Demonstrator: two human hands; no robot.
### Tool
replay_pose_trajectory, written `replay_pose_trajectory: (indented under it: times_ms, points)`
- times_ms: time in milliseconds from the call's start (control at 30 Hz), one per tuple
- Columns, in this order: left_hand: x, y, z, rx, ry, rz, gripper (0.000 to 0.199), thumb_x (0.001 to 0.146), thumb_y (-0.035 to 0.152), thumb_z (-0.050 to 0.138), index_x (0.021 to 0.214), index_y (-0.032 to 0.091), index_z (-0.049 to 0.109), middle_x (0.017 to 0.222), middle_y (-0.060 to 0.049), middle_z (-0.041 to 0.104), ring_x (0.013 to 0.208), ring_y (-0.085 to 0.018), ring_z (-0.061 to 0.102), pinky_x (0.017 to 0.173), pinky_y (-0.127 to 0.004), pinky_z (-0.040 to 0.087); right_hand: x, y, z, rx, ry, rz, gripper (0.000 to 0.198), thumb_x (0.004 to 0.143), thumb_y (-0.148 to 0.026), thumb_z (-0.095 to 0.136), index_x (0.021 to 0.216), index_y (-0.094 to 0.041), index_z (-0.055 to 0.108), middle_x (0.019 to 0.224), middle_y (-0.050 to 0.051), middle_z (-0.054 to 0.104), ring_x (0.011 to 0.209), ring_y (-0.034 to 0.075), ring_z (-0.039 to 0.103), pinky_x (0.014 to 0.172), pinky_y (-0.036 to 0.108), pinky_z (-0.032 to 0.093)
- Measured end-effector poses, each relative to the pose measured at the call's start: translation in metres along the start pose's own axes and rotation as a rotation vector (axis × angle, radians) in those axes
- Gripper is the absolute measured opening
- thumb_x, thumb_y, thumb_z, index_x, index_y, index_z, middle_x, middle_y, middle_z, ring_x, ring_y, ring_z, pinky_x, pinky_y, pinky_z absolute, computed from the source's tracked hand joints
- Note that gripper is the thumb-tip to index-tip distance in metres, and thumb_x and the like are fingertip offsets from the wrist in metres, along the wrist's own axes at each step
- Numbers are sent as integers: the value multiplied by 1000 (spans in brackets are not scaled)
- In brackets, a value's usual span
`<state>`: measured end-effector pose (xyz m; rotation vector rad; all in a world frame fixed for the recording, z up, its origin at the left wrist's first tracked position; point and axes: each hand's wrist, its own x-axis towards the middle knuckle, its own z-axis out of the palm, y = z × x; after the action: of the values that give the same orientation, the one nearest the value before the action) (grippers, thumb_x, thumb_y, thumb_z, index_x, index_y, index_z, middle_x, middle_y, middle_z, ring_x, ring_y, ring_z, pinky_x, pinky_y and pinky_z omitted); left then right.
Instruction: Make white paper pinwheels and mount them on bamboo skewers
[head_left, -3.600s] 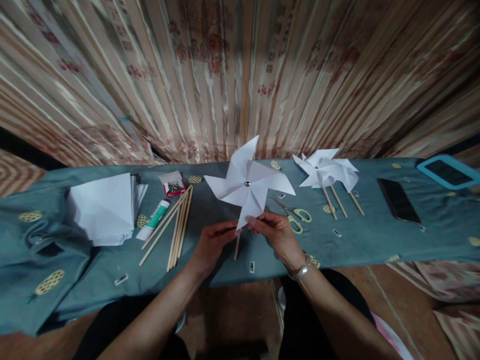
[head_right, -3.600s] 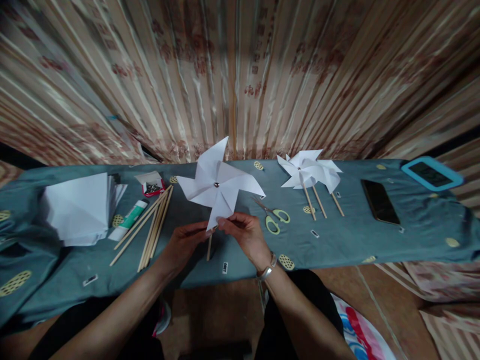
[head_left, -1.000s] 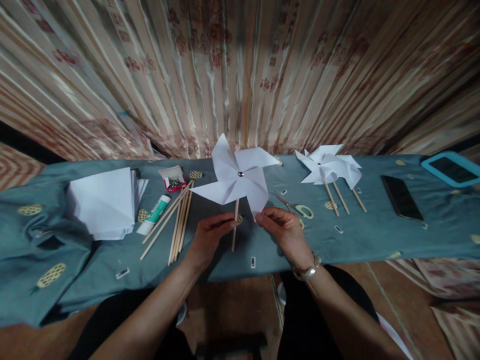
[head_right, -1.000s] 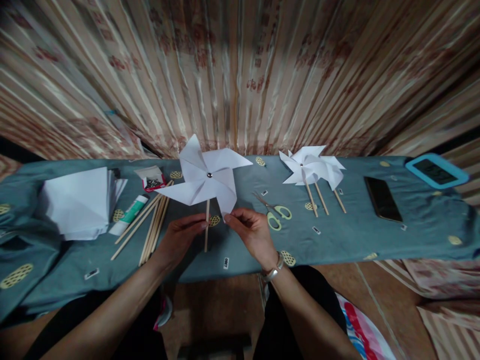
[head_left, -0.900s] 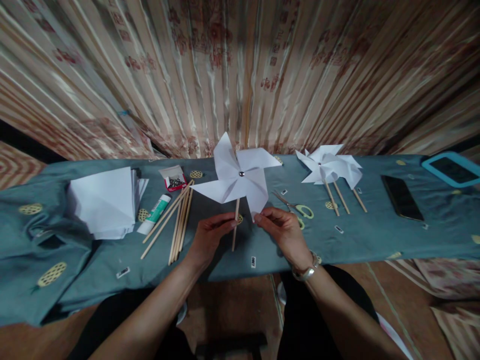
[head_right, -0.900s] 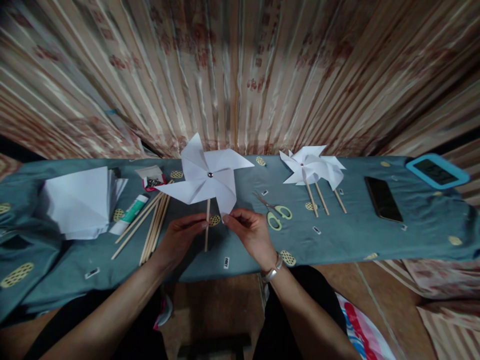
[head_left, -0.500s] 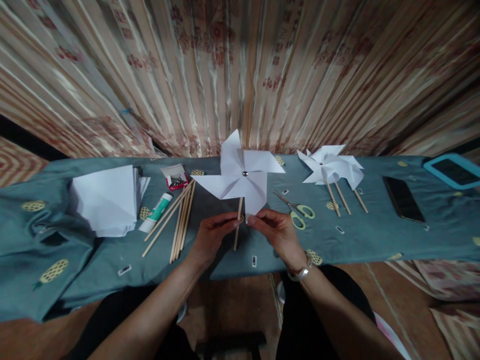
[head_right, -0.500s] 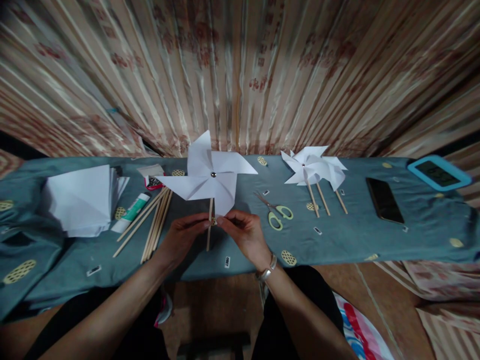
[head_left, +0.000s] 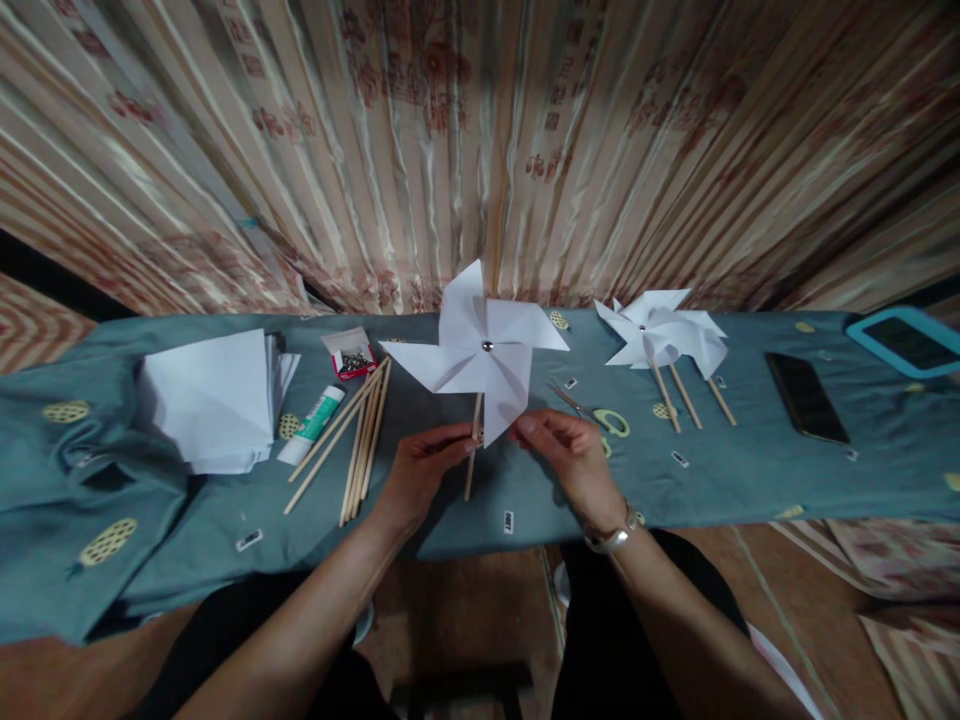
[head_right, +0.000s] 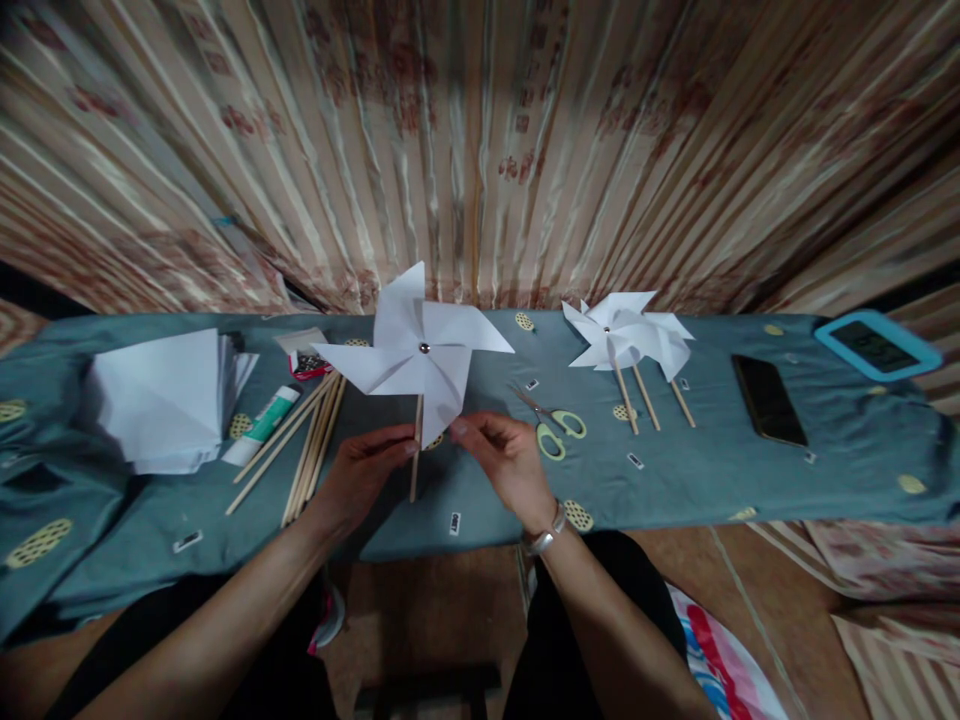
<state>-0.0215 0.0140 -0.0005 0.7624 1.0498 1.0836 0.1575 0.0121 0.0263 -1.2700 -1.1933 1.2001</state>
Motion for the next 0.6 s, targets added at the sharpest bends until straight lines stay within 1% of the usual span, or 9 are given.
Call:
replay_pose_trajectory:
  times_ms: [100, 200, 267, 333, 400, 533, 600]
  points:
    - [0, 0, 0, 12, 8, -22, 27, 56, 32, 87, 80, 20, 81, 81, -5, 78, 75, -16, 65, 75, -27, 49, 6, -1, -18, 18, 128, -48, 35, 74, -57, 74, 69, -23, 76, 68, 1, 73, 64, 15, 62, 64, 28, 50]
    - [-1, -1, 1, 10, 3, -42, 27, 54, 33, 89, 76, 22, 81, 79, -4, 78, 71, -15, 65, 73, -27, 50, 16, 0, -35, 89, 314, -89, 30, 70, -53, 79, 72, -24, 76, 74, 1, 75, 68, 15, 63, 67, 28, 50]
    - [-2, -1, 1, 11, -3, -63, 29, 51, 35, 90, 76, 22, 81, 78, -4, 78, 71, -16, 66, 74, -28, 51, 23, 0, -44, 103, 395, -125, 28, 69, -50, 81, 76, -24, 77, 77, 0, 75, 71, 14, 64, 71, 28, 51]
    - [-3, -2, 2, 18, -6, -84, 33, 48, 37, 92, 75, 22, 81, 79, -4, 78, 72, -17, 67, 77, -30, 52, 27, 0, -49, 84, 426, -151, 28, 68, -48, 82, 82, -23, 77, 82, 0, 76, 75, 14, 65, 75, 29, 51]
    - [-4, -2, 3, 28, -11, -94, 34, 47, 38, 92, 74, 22, 81, 79, -5, 78, 74, -18, 67, 79, -31, 53, 29, -1, -50, 71, 423, -164, 29, 67, -46, 83, 84, -23, 77, 84, 0, 76, 76, 15, 66, 77, 30, 52]
    - [-4, -3, 3, 16, -20, -87, 33, 46, 37, 93, 73, 23, 80, 79, -4, 78, 76, -19, 69, 80, -31, 53, 28, -2, -47, 89, 411, -142, 28, 60, -44, 87, 75, -22, 77, 72, -1, 75, 66, 13, 65, 69, 29, 52]
    - [-3, -3, 2, 24, -35, -78, 34, 47, 39, 93, 74, 22, 80, 78, -4, 78, 77, -19, 69, 79, -31, 53, 26, -1, -45, 91, 406, -117, 28, 59, -44, 87, 73, -22, 76, 70, -1, 75, 64, 13, 64, 66, 28, 51]
